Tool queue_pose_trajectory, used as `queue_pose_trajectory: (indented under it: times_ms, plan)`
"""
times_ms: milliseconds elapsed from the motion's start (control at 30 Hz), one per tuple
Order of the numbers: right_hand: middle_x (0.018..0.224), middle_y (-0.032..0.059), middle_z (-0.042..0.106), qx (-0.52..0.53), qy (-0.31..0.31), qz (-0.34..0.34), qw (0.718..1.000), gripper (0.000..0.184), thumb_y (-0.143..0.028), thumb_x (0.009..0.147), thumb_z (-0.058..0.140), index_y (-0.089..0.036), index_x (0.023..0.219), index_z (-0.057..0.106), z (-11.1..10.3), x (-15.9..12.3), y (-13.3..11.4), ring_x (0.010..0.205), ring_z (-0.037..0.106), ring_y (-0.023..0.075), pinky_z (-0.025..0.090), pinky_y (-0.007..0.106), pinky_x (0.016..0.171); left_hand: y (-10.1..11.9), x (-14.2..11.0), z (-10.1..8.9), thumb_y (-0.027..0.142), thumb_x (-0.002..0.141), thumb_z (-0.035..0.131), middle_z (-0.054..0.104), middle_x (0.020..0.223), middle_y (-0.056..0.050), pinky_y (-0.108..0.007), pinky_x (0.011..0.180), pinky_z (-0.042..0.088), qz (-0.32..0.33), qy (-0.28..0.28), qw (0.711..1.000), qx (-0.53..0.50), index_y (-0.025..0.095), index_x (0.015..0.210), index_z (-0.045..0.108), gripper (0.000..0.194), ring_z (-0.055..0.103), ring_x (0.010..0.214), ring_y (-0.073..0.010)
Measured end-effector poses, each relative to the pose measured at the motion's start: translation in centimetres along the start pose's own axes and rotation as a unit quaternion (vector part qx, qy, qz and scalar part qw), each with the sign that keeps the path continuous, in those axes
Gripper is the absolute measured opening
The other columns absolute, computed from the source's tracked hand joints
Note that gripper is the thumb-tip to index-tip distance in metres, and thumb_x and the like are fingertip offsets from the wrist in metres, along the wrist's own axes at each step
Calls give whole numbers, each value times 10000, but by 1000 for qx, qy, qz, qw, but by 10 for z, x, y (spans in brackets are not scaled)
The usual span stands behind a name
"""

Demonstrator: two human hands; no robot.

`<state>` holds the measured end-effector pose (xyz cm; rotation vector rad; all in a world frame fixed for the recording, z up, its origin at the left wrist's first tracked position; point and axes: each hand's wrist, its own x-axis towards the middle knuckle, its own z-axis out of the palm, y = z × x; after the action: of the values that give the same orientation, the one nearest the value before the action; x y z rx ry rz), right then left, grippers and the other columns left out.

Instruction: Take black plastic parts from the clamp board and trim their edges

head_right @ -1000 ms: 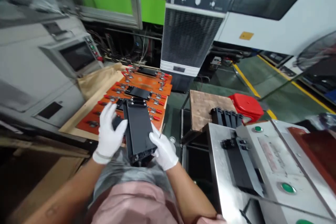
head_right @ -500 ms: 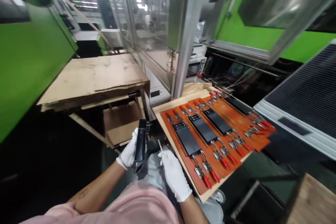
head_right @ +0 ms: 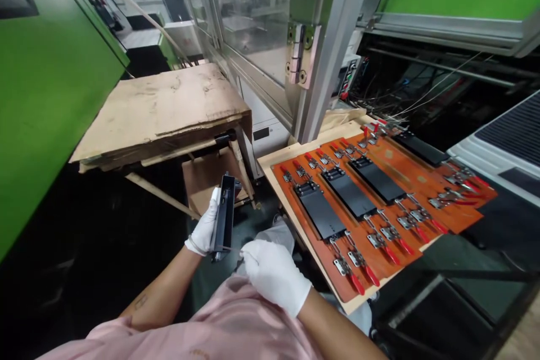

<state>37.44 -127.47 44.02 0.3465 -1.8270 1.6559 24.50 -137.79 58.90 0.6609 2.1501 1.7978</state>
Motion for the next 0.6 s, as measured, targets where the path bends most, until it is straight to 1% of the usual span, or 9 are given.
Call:
queue_pose_trajectory:
  times_ms: [100,167,233,300,367,433,500,533,600]
  plan:
    - [744,16,566,-66,8,-4,998,283,-278,955,398,-153,751,550,-6,2,0,669,469,122,260,277,623,-2,0,0,547,849,665,303,1562,91,-116,1106,316,35,-17,999,19,351,1538,322,794,268,1450,-93]
    - [772,29,579,-99,31,-17,995,331,-313,982,353,-157,776,559,-12,8,3,701,494,134,274,284,654,-6,-4,3,502,875,660,224,1583,130,-115,1137,263,58,-60,996,32,381,1512,362,714,182,1478,-85]
    - [803,40,592,-123,61,-22,990,350,-328,988,331,-160,800,574,-20,17,7,736,516,148,285,293,684,-10,-9,7,456,914,628,267,1564,147,-128,1145,263,50,-112,992,24,425,1448,454,562,221,1466,-84]
    - [844,42,610,-143,72,-20,987,330,-323,981,342,-167,836,594,-27,24,9,768,529,155,283,299,698,-11,-15,12,426,927,620,373,1515,147,-117,1124,292,29,-138,990,-9,462,1385,522,469,347,1406,-70]
    - [834,30,612,-151,64,-12,986,297,-310,972,363,-177,840,593,-30,27,5,752,516,150,261,301,675,-9,-17,14,426,879,681,534,1389,116,-107,1038,390,-4,-123,991,-50,456,1343,569,478,533,1233,-62]
    - [762,12,582,-134,45,-10,990,276,-293,964,380,-174,791,560,-27,24,-2,700,481,137,229,300,640,-4,-17,15,491,804,736,680,1083,34,-142,819,515,-64,-92,991,-79,350,1321,615,549,648,886,-82]
    - [672,-4,519,-100,28,-27,994,261,-262,934,417,-161,712,510,-21,18,-9,625,417,122,198,300,610,2,-14,14,558,730,769,633,770,3,-189,581,498,-116,-73,986,-101,229,1282,635,657,571,603,-95]
    - [646,-8,491,-87,23,-41,995,253,-241,910,436,-153,677,488,-18,16,-10,600,383,118,188,300,602,4,-12,13,573,697,788,587,699,4,-200,519,463,-124,-68,984,-111,194,1261,634,697,524,543,-95]
    - [629,-9,468,-82,27,-64,994,247,-220,880,447,-146,644,465,-15,17,-10,582,341,119,180,302,599,7,-11,12,552,633,839,556,689,9,-198,480,419,-112,-64,984,-122,193,1232,622,732,487,523,-89]
